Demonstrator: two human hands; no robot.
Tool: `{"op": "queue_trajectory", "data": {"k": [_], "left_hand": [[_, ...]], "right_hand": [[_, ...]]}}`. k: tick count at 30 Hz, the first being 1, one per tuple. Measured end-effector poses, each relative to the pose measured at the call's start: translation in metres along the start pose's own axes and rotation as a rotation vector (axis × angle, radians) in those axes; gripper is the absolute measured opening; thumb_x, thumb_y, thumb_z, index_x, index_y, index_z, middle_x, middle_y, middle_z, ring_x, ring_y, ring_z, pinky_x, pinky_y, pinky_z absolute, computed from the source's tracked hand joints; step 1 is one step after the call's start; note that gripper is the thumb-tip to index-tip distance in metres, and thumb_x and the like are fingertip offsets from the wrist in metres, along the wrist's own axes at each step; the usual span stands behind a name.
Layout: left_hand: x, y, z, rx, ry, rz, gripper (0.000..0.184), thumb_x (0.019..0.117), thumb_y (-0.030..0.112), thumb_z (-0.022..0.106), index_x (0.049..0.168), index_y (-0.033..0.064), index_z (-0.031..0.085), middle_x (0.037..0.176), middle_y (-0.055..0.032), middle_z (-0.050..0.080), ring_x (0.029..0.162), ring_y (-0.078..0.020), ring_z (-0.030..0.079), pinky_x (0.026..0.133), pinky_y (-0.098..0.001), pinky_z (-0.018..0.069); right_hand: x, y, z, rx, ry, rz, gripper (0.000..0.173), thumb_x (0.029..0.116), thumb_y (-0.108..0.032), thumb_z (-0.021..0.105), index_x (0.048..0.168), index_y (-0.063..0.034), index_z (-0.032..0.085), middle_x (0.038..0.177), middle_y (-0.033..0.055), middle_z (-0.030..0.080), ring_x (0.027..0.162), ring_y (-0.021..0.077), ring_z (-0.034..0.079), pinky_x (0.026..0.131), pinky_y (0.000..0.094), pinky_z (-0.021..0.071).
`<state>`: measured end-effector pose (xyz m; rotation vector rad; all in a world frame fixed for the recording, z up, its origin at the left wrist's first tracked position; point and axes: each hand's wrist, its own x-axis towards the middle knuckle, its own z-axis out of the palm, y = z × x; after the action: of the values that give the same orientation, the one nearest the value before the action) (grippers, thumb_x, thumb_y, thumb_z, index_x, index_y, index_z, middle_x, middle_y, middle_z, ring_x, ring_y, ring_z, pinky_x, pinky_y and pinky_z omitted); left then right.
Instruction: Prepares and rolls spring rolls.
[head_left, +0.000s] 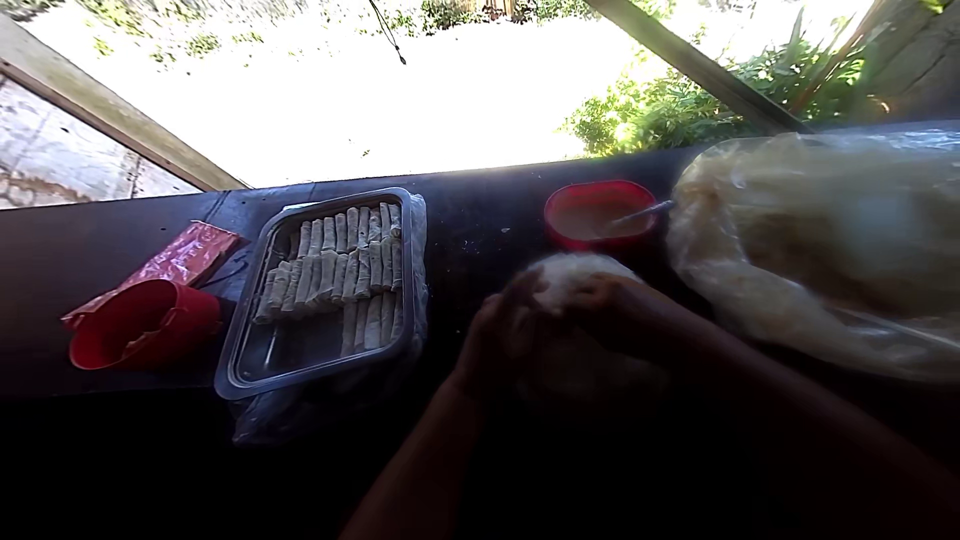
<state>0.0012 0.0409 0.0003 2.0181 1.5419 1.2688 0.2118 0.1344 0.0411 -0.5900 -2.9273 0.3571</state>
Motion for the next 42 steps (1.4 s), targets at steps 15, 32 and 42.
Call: {"op": "queue_trajectory", "data": {"k": [15, 32, 42], "left_hand": [[0.029, 0.0, -0.015, 0.085, -0.033, -0.181, 0.049, 0.0917, 0.01, 0.076, 0.138, 0.0136, 0.059, 0.099, 0.0011, 0.076, 0.089, -0.0062, 0.073, 0.083, -0.0284, 0.0624], [0.049, -0.003, -0.003, -0.011, -0.306, -0.139, 0.045, 0.0922, 0.005, 0.069, 0.135, 0.0164, 0.058, 0.086, 0.0017, 0.07, 0.067, -0.0067, 0.064, 0.064, -0.025, 0.0573], [0.052, -0.009, -0.009, -0.048, -0.356, -0.166, 0.051, 0.09, 0.01, 0.072, 0.137, 0.017, 0.055, 0.085, 0.0031, 0.075, 0.072, -0.0053, 0.07, 0.07, -0.0288, 0.0605]], "right_hand": [[0.016, 0.008, -0.017, 0.196, -0.179, 0.071, 0.022, 0.1043, -0.02, 0.056, 0.104, -0.0108, 0.075, 0.098, 0.0043, 0.072, 0.093, 0.0167, 0.069, 0.087, 0.0381, 0.0564], [0.009, 0.011, -0.011, 0.239, -0.114, 0.101, 0.023, 0.1047, -0.029, 0.057, 0.109, -0.0135, 0.073, 0.096, 0.002, 0.072, 0.09, 0.0131, 0.069, 0.084, 0.037, 0.0576], [0.008, 0.011, -0.006, 0.251, -0.052, 0.108, 0.029, 0.1054, -0.028, 0.056, 0.131, -0.0187, 0.067, 0.098, 0.0031, 0.074, 0.087, 0.0147, 0.071, 0.084, 0.0398, 0.0592]]}}
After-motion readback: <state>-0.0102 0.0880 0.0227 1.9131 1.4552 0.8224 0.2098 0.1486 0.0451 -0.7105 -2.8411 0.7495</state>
